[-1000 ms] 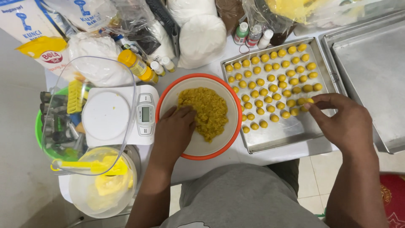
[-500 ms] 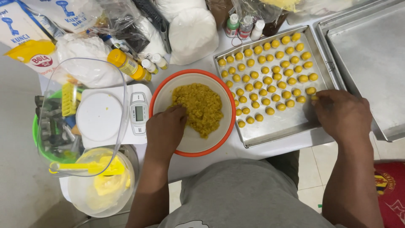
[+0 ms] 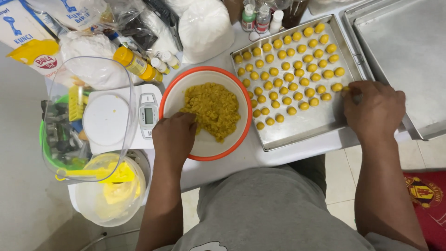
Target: Rolling small portions of dough into balls and placing them on a baking tray
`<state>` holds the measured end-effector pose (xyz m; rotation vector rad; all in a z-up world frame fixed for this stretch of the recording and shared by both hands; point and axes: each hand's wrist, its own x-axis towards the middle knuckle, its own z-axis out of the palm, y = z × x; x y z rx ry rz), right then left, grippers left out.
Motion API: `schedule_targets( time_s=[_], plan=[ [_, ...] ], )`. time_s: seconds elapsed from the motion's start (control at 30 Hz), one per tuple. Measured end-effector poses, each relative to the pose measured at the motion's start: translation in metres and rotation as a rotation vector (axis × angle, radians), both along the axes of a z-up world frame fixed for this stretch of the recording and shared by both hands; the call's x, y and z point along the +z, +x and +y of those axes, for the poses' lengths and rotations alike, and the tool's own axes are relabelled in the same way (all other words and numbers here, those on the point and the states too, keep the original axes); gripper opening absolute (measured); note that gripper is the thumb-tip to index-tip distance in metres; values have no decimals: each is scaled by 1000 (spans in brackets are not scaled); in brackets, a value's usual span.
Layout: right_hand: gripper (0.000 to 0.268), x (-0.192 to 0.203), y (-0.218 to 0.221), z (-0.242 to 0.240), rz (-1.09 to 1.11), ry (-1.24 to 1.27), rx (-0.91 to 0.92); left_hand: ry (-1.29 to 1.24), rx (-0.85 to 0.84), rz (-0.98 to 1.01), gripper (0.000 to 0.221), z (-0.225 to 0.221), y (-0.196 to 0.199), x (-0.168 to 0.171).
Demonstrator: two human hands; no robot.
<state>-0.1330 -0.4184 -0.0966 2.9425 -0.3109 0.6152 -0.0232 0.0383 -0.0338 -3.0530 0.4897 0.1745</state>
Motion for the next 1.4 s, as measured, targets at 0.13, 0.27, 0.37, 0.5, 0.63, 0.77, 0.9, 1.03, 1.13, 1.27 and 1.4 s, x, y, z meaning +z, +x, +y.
schedule_targets(
  time_s=[0.13, 0.27, 0.37, 0.5, 0.63, 0.77, 0.9, 1.03, 1.13, 1.27, 1.4],
  plan=[
    [15, -3, -6, 3, -25, 15, -17, -46, 24, 13, 17, 1, 1, -6],
    [15, -2, -16, 10, -101, 23, 12, -68, 19, -9, 19, 1, -1, -7],
    [14, 4, -17, 13, -130, 38, 11, -62, -44, -87, 17, 4, 1, -16],
    [18, 32, -20, 31, -137, 193, 137, -24, -108, -116, 17, 7, 7, -26],
    [21, 84, -25, 98, 137, 597, 121, -14, -116, -129, 17, 7, 7, -32],
    [18, 73, -22, 140, 170, 699, 337, -17, -117, -191, 14, 11, 5, -39],
    [20, 56, -13, 161, 342, 678, 386, -78, -85, -173, 12, 12, 6, -44],
    [19, 41, -11, 165, 382, 649, 394, -108, -75, -159, 13, 11, 4, -39],
    [22, 45, -10, 163, 361, 655, 416, -160, -76, -184, 13, 10, 5, -32],
    [19, 50, -13, 167, 335, 720, 397, -144, -91, -64, 22, 8, 4, -11],
    [17, 42, -14, 167, 291, 694, 398, -13, -78, -6, 24, 5, 6, -16]
  ],
)
